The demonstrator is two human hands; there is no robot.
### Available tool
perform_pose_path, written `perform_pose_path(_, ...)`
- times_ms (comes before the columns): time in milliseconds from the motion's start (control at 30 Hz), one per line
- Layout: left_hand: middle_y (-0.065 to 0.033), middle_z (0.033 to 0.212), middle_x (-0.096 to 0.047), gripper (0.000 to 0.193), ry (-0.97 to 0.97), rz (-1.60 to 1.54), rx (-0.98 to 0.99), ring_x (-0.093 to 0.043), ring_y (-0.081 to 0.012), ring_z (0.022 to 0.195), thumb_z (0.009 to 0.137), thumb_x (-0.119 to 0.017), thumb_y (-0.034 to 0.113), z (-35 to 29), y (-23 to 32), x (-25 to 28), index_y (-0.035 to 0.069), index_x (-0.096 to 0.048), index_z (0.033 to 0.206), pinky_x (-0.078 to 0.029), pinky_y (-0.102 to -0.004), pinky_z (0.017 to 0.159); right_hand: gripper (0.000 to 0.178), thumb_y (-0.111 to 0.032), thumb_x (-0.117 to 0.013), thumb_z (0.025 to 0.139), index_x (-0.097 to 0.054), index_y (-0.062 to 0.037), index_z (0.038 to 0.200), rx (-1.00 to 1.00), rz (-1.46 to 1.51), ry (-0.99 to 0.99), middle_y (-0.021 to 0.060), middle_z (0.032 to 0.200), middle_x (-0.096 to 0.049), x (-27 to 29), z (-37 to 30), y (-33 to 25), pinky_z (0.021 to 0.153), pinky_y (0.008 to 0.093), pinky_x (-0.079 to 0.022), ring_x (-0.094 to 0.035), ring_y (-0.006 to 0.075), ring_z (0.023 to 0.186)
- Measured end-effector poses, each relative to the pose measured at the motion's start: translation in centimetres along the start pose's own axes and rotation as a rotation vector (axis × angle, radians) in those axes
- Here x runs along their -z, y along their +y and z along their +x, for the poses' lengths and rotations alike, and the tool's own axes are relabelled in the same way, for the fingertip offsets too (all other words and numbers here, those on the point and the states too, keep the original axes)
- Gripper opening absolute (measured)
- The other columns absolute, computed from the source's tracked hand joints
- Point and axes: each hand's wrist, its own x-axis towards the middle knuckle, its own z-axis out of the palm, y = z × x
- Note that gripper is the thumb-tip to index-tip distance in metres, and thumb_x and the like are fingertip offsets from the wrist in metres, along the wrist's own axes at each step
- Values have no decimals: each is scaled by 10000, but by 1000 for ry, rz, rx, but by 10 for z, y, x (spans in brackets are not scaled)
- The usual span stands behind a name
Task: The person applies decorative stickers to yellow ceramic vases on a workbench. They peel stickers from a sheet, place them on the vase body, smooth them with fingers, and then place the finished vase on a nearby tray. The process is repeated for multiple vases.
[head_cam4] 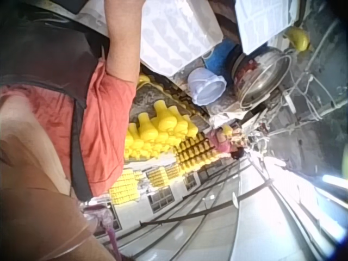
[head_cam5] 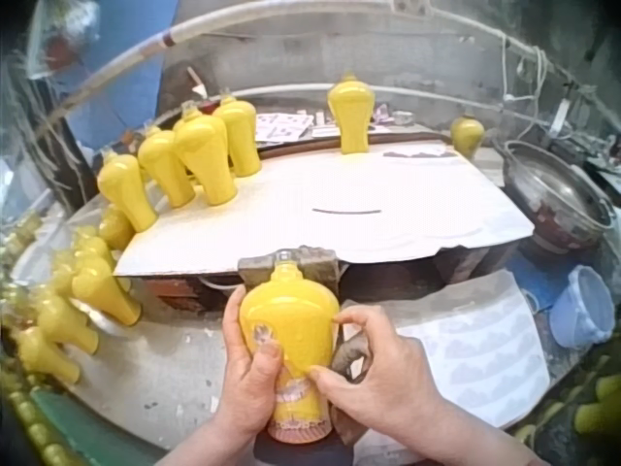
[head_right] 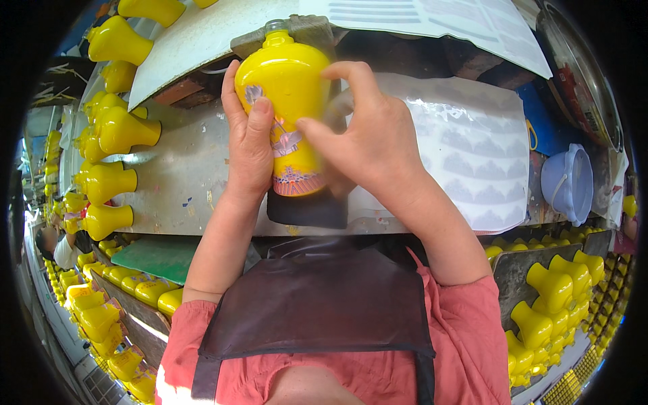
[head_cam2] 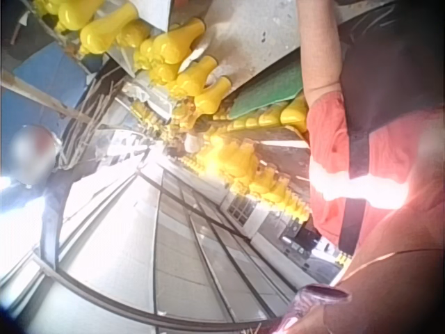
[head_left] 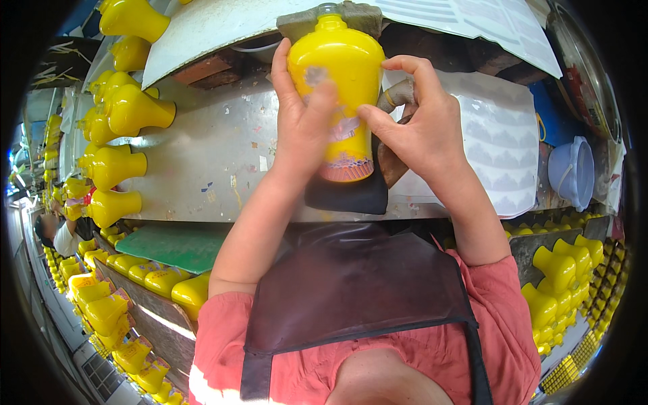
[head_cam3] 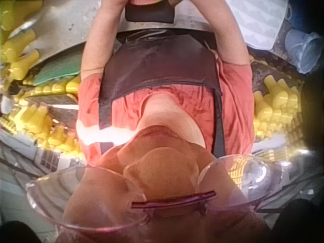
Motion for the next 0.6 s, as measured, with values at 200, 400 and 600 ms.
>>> perform_pose_path(200,-161,1503,-423,826,-11,12,24,-489,-254,1331,1022,-606,278,0,1,1,125,-69,1631,-418,-399,1117,532,-166,-842,746,-590,-75,1205,-40,-10,-12,3,706,-645,0,1,-3,485,239,-354,-439,51,525)
perform_pose_path(400,-160,1491,-437,821,-19,15,8,-506,-252,1313,1024,-600,267,0,2,1,126,-65,1632,-430,-395,1106,561,-300,-817,746,-562,-109,1207,-104,3,-79,165,746,-692,5,4,-7,634,437,-567,-712,377,696)
perform_pose_path(600,-162,1489,-440,808,-13,41,12,-507,-248,1313,1025,-595,253,0,2,1,129,-76,1632,-432,-391,1104,510,-188,-837,751,-590,-65,1181,-49,-10,-4,-4,672,-599,1,3,-8,485,242,-360,-449,55,522)
